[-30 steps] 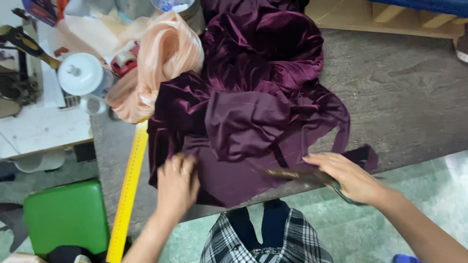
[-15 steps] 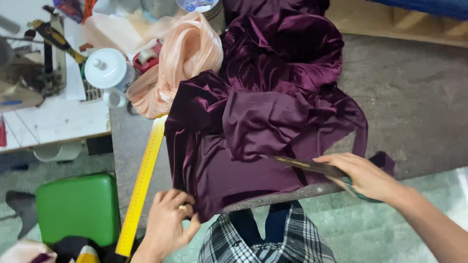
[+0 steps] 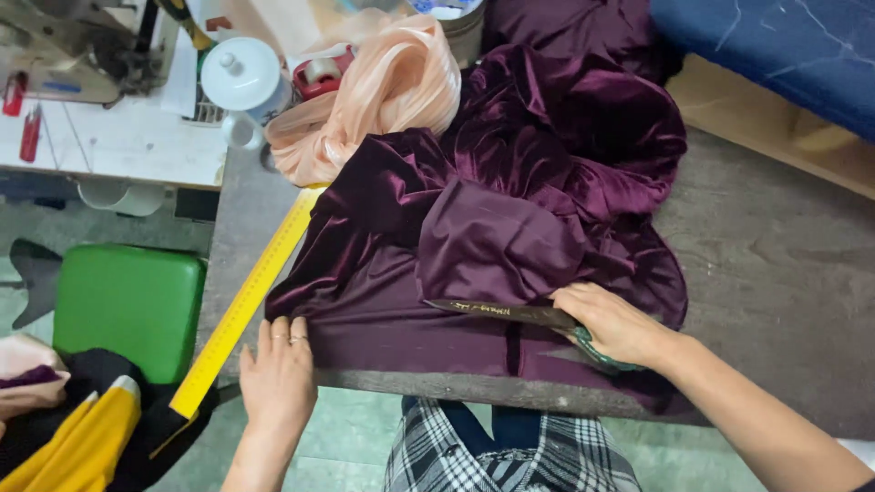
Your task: The person cuts a piece of purple fabric on a table using a pair of scissors. They repeatedly cut strips from the fabric, adjust the material, and continue cutting along the edge.
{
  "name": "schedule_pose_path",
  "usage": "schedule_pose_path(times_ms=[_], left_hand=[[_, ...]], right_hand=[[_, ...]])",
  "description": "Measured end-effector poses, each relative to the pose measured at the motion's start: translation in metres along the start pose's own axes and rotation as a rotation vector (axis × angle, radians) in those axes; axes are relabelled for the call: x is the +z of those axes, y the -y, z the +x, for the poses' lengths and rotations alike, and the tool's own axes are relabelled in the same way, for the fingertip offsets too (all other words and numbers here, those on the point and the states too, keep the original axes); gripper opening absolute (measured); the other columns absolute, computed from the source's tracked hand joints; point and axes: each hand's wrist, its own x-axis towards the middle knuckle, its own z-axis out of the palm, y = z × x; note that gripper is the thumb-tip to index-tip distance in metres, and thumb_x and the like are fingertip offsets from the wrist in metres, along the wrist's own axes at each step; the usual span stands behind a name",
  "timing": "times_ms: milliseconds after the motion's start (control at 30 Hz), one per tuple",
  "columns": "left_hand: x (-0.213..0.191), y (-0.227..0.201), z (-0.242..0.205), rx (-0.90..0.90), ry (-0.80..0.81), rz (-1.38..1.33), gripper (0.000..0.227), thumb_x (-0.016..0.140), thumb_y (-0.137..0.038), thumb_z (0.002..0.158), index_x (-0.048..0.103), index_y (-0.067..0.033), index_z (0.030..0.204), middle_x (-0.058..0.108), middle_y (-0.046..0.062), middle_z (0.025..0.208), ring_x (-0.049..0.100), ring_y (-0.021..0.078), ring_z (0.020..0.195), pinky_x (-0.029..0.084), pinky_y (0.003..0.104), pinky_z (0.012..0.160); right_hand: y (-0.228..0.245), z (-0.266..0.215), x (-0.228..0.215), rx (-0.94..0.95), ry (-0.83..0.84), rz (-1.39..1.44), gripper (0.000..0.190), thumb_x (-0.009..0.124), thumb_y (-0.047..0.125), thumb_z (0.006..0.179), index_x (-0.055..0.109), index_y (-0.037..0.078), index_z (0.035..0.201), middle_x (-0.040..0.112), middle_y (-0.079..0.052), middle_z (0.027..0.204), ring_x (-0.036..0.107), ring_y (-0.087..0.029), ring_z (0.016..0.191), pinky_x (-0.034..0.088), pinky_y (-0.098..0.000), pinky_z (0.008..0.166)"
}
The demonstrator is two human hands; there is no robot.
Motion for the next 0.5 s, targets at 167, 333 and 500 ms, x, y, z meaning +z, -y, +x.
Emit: schedule_pose_path(times_ms=[167, 333, 500], left_hand=[[-0.042, -0.023, 0.019, 0.043, -0.099, -0.683, 0.055, 0.067, -0.013, 0.062, 0.062, -0.0111, 0.117, 0.06, 0.017, 0.121, 0.061, 0.0386, 0.094, 0.052, 0.051, 0.076], [-0.02, -0.04, 0.047, -0.011, -0.068, -0.641, 0.05, 0.048, -0.034, 0.095, 0.044, -0.0213, 0.144, 0.044, 0.017, 0.142, 0.033, 0.0389, 0.137, 0.021, 0.067, 0.108], [0.006, -0.028, 0.057, 0.059, -0.161, -0.69, 0.056, 0.048, -0.039, 0.096, 0.037, -0.0218, 0.149, 0.035, 0.014, 0.149, 0.025, 0.0373, 0.142, 0.015, 0.07, 0.109]], right_hand=[[-0.033, -0.005, 0.014, -0.017, 0.061, -0.024, 0.009, 0.052, 0.013, 0.09, 0.047, 0.012, 0.083, 0.053, -0.004, 0.079, 0.051, -0.025, 0.071, 0.041, -0.0355, 0.07], [-0.091, -0.015, 0.049, 0.09, 0.119, -0.055, 0.059, 0.072, 0.011, 0.071, 0.053, 0.007, 0.127, 0.064, -0.014, 0.118, 0.058, -0.034, 0.114, 0.044, -0.0449, 0.098], [0.015, -0.016, -0.022, -0.118, 0.045, -0.037, 0.02, 0.066, 0.015, 0.078, 0.06, 0.004, 0.094, 0.065, -0.016, 0.115, 0.059, -0.035, 0.107, 0.044, -0.046, 0.092]])
